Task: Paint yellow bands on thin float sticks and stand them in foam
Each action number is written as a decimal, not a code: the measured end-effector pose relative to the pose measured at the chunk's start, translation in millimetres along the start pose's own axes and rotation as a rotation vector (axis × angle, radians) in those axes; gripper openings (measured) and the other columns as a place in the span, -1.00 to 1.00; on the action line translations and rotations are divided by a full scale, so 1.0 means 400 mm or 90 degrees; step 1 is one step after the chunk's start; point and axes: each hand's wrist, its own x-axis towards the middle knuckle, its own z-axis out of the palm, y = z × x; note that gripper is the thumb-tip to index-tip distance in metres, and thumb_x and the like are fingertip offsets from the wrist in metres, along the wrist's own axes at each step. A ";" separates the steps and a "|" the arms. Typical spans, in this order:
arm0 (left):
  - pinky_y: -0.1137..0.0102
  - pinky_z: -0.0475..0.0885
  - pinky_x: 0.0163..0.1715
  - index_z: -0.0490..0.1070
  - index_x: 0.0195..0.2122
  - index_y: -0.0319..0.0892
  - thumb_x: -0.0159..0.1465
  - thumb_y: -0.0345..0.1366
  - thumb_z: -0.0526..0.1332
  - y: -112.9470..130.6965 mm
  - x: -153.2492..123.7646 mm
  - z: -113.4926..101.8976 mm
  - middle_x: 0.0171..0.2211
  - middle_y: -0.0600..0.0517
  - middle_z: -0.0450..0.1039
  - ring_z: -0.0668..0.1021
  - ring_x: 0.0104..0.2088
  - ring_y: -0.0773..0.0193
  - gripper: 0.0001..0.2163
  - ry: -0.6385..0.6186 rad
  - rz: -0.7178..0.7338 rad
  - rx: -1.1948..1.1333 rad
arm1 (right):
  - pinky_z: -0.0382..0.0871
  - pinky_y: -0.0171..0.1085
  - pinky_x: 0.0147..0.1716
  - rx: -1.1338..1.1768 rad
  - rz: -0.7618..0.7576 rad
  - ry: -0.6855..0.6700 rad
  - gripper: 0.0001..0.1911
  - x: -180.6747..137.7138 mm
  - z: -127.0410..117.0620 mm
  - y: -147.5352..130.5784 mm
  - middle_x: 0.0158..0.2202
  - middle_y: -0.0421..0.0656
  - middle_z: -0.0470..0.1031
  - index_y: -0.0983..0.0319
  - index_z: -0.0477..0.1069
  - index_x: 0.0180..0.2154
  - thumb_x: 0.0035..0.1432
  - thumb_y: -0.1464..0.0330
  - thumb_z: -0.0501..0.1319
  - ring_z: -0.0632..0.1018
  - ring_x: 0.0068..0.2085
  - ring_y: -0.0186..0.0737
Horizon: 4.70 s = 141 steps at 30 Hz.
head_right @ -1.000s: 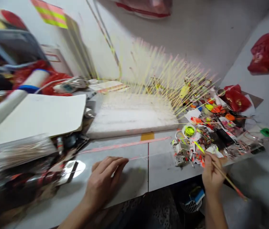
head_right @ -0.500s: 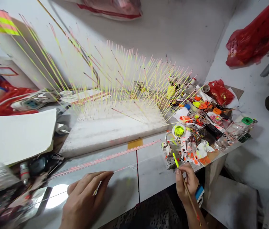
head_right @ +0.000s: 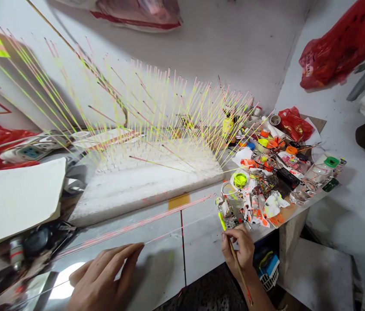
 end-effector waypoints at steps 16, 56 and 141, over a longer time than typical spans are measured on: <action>0.38 0.27 -0.30 0.42 -0.21 -0.19 0.41 -0.37 0.09 0.006 0.008 -0.001 -0.39 0.03 0.51 0.53 -0.40 0.34 -0.87 0.009 0.032 0.030 | 0.39 -0.37 -0.44 0.001 0.066 0.014 -0.96 -0.030 0.015 0.020 -0.39 -0.21 0.49 0.17 0.44 -0.22 0.30 0.41 0.22 0.50 -0.42 -0.34; 0.37 0.26 -0.22 0.44 -0.13 -0.12 0.34 -0.43 0.17 -0.014 -0.037 0.004 -0.34 0.07 0.56 0.58 -0.36 0.34 -0.87 -0.021 -0.007 0.007 | 0.41 -0.40 -0.46 0.014 0.091 -0.009 -0.93 -0.055 0.055 -0.026 -0.40 -0.20 0.51 0.20 0.45 -0.24 0.32 0.35 0.21 0.48 -0.48 -0.37; 0.36 0.21 -0.22 0.42 -0.19 -0.13 0.36 -0.50 0.10 0.040 -0.021 0.003 -0.38 0.11 0.54 0.53 -0.36 0.40 -0.84 0.045 -0.080 -0.039 | 0.39 -0.39 -0.43 0.097 0.095 -0.085 -0.89 -0.095 0.115 -0.131 -0.42 -0.23 0.48 0.16 0.42 -0.26 0.34 0.29 0.20 0.51 -0.43 -0.33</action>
